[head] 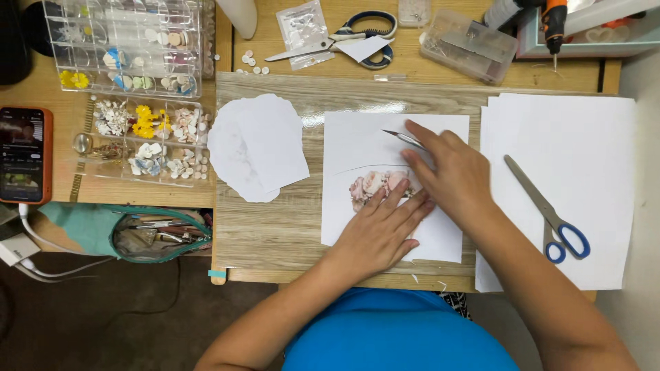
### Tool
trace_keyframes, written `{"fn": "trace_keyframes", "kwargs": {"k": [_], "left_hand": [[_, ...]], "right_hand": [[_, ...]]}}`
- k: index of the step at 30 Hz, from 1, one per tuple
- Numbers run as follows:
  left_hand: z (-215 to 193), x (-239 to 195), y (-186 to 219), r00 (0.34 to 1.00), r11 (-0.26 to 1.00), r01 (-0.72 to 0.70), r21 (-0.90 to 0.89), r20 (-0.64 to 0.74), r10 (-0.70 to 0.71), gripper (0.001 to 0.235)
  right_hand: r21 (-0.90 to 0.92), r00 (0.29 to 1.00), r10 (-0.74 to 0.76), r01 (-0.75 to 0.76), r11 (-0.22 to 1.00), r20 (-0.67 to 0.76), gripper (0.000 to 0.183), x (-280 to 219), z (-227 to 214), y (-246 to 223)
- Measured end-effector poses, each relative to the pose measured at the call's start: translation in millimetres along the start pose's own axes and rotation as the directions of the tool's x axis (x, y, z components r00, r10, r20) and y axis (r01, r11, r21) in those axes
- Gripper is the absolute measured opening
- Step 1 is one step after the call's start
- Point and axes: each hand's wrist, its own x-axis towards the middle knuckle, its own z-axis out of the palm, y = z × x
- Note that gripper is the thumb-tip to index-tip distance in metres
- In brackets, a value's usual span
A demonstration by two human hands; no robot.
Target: The person uses a craft knife to trace and cut a floral image printed on paper, then switches to scissors to trim the edges. The person handles the paper and tools on a cluttered craft table.
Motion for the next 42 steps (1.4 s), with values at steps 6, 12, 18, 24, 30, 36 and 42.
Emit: {"fn": "trace_keyframes", "kwargs": {"k": [6,12,18,24,30,36,42], "left_hand": [[17,-7,-1,0.999,0.999,-0.008,0.031,-0.053,0.009,0.057],[6,-3,2,0.996,1.0,-0.011,-0.017,-0.087,0.009,0.058],[-11,-1,4,0.998,1.0,0.003,-0.008,-0.058,-0.003,0.059],[-19,-1,4,0.999,0.998,0.005,-0.068,-0.05,-0.009,0.058],[-14,2,3,0.997,0.996,0.015,-0.089,-0.078,-0.022,0.059],[-22,9,1,0.997,0.995,0.026,0.094,0.064,-0.032,0.066],[-26,13,3,0.992,0.967,0.104,-0.232,0.097,-0.084,0.064]], "right_hand": [[0.015,0.994,-0.036,0.034,0.999,0.104,0.055,21,12,-29],[0.006,0.996,-0.019,0.019,1.0,0.088,0.056,31,14,-30],[-0.072,0.996,-0.034,0.04,0.997,0.078,0.056,49,11,-27],[-0.081,0.997,-0.046,0.051,0.995,0.065,0.056,53,10,-26],[0.151,0.995,-0.074,0.084,0.985,-0.069,0.045,16,-18,0],[0.753,0.988,0.129,-0.022,0.658,-0.084,0.023,-57,-46,33],[0.999,0.999,0.032,-0.01,-0.034,0.011,0.024,-116,-22,106]]}}
